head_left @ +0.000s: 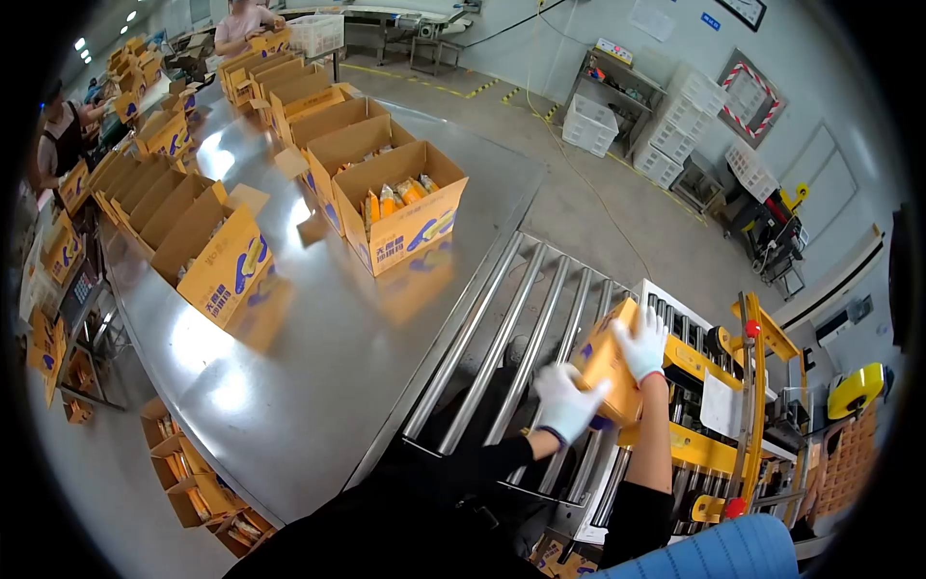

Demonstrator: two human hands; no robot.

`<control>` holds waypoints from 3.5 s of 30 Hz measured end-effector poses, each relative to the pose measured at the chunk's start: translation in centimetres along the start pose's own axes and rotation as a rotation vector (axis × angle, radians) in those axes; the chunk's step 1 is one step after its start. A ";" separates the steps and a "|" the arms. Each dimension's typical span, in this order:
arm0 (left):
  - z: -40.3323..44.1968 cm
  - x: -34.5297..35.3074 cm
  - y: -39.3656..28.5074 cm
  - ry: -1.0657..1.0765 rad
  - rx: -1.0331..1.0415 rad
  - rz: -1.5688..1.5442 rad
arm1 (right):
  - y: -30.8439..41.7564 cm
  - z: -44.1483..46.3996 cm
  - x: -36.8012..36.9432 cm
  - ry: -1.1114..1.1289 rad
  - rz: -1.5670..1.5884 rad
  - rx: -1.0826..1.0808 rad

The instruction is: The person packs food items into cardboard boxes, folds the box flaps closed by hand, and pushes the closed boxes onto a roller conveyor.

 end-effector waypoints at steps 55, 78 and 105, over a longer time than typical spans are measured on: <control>-9.2 -13.8 10.6 0.874 -0.421 -0.386 | 20.6 -3.5 -0.6 -0.068 -0.064 -0.300; -0.5 -20.4 5.8 0.642 -0.006 -0.132 | 12.0 -6.0 -1.8 -0.144 -0.058 0.043; 17.4 -23.3 -1.7 -0.172 1.160 0.813 | -30.0 -66.7 -2.8 0.010 -0.303 1.477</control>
Point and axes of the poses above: each hand's wrist, its own z-axis towards the middle knuckle, its own x-axis out of the palm, y = z × x, the point moved 6 cm from there along z, towards the middle knuckle, and after that the axes turned 2 degrees about -y, right-handed, at the moved point
